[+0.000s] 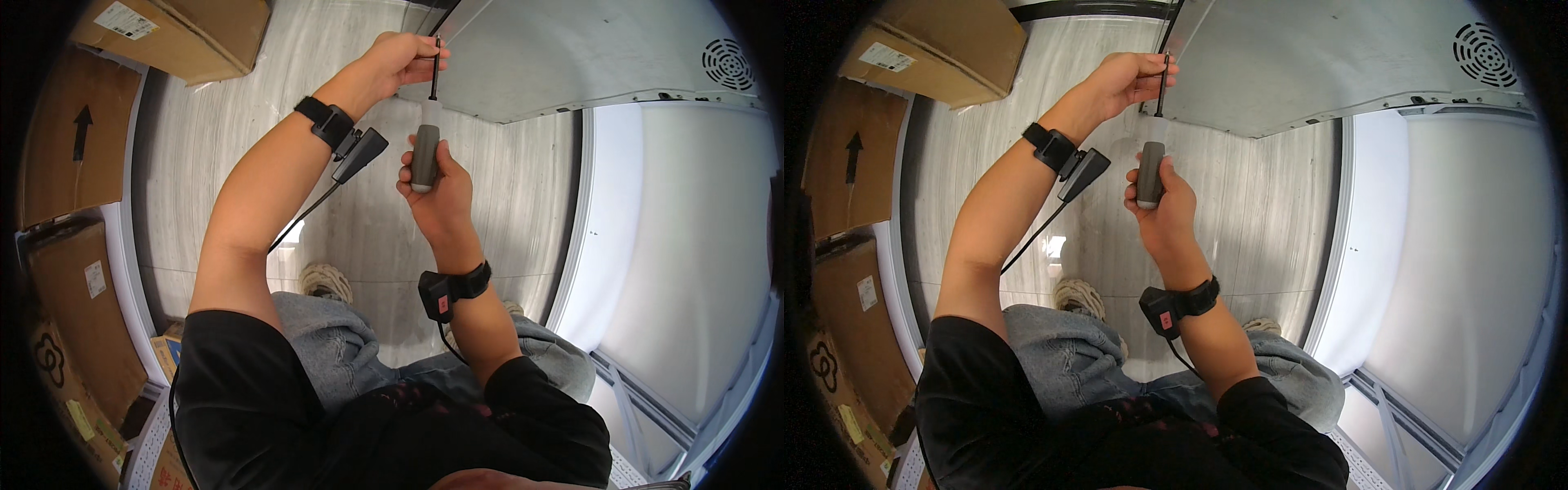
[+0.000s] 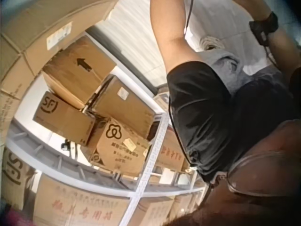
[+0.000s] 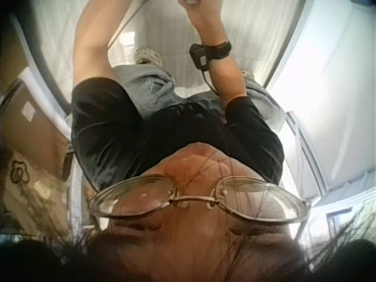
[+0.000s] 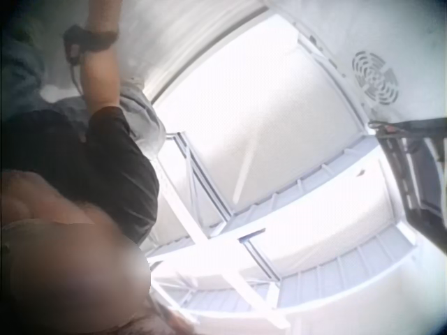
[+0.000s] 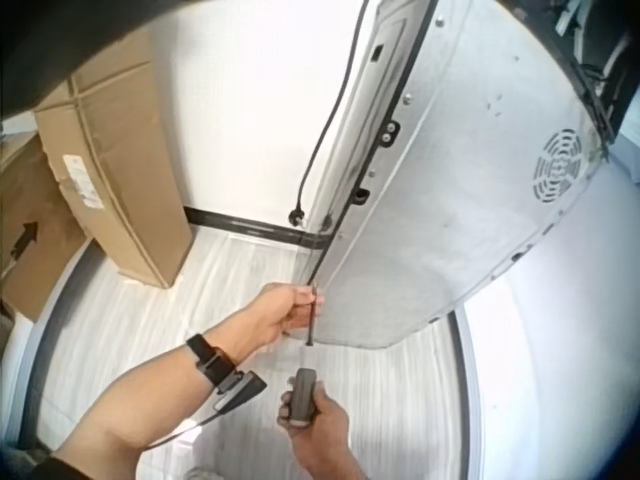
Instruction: The person uses a screwdriver to fasten screws into a white metal panel and then attaches a beige and black electronic device to the panel. The person secures the device by tightening screws into its mounting points.
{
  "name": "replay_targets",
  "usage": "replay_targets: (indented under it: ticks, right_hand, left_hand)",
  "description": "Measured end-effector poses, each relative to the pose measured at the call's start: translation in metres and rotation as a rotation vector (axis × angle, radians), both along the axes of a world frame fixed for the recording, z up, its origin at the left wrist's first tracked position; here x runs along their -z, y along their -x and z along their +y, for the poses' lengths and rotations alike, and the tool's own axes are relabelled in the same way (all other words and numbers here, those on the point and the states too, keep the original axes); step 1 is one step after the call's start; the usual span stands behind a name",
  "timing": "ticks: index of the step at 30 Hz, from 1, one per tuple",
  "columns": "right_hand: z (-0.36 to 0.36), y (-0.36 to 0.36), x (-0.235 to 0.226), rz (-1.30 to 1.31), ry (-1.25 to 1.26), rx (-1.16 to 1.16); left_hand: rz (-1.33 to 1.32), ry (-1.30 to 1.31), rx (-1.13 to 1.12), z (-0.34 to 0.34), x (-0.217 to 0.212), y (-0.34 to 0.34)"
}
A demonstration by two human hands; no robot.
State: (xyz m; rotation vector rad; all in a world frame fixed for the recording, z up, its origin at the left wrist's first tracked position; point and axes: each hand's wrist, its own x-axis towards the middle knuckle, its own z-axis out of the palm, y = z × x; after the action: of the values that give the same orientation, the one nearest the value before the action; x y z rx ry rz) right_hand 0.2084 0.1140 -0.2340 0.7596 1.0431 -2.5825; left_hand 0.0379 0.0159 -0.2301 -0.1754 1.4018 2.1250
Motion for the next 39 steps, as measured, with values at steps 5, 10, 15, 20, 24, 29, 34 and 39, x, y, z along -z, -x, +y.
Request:
replay_targets:
  ticks: [5,10,15,20,24,29,34,39]
  right_hand:
    - [-0.01,0.002,-0.005,-0.04,-0.021,0.037]
    - [-0.009,0.008,-0.013,-0.088,0.096,0.027]
    - [-0.008,0.008,-0.003,-0.071,0.119,0.034]
    - [-0.01,0.01,-0.003,-0.119,-0.02,0.046]
    - [-0.011,0.006,-0.009,-0.046,-0.04,0.017]
    - [-0.012,0.007,0.0,0.028,-0.491,-0.04]
    - [-0.014,0.003,-0.004,0.025,-0.518,0.051]
    - [-0.013,0.005,-0.007,0.024,-0.537,0.022]
  left_hand:
    - [0.017,0.028,-0.011,0.003,0.004,0.003]
    - [0.027,0.04,-0.02,0.0,0.002,0.002]
    - [0.001,-0.022,-0.008,0.0,0.004,0.004]
    - [-0.012,-0.034,-0.008,0.0,0.008,0.007]
    - [-0.002,-0.023,-0.02,0.002,0.007,0.005]
    - [0.007,-0.027,-0.034,0.003,0.006,0.004]
    - [0.02,-0.021,-0.041,0.003,0.009,0.006]
    - [0.029,-0.006,-0.041,0.003,0.008,0.005]
